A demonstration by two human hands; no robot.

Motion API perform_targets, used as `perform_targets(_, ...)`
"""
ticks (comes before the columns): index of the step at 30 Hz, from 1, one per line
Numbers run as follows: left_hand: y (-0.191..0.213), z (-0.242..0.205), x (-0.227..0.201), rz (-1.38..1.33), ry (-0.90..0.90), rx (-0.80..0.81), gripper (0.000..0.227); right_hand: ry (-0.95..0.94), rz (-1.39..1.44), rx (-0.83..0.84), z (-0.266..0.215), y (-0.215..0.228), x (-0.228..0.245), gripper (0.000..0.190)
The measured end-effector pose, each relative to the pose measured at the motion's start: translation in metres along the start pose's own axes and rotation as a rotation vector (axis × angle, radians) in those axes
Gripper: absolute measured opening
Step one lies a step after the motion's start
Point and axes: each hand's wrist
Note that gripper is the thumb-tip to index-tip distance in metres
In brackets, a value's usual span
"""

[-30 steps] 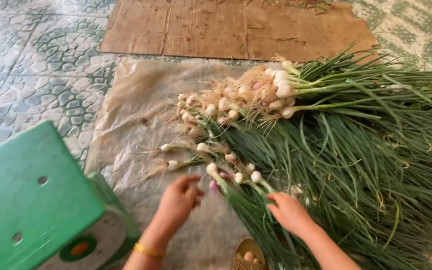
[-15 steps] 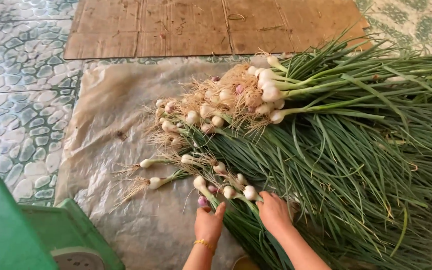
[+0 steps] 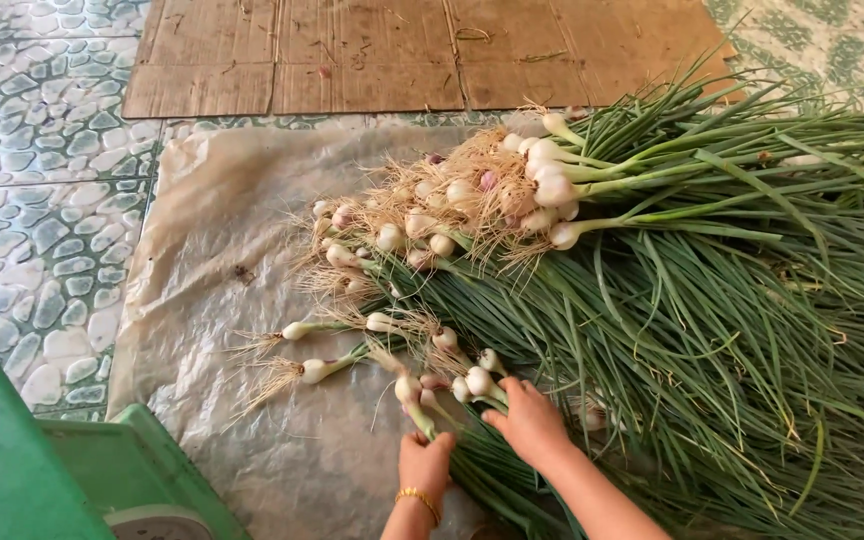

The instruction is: The person is weighing bunches of green onions on a mechanical scale and sorting them into piles on the floor.

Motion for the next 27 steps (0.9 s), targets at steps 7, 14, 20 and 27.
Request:
perform_targets(7,-0.013,-0.033,0.024,-0.266,0.159,0.162,0.038,-0.025,-0.057,-0.071,-0.007,0.010,0.004,0.028)
perform_targets(14,-0.039,-0.079,-0.024,-0.389,-0.183,0.370,0.031,0.007,0.592,-0.083,-0.065,0.069,0.035,0.036)
perform_targets(20,-0.033,-0.140,-0.064,-0.638,-0.340,0.625,0.053,0.225,0.829,-0.176,-0.100,0.101,0.060,0.044)
perform_targets(27,-0.020,-0.157,-0.083,-0.620,-0.467,0.657,0.041,0.210,1.117,-0.153,-0.125,0.119,0.083,0.047)
Point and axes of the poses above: each hand's wrist, its own z-axis towards the middle knuckle, its own y-axis out of the back of the hand, x = y × z, and after that the axes turned 6 degrees about -z, right-handed
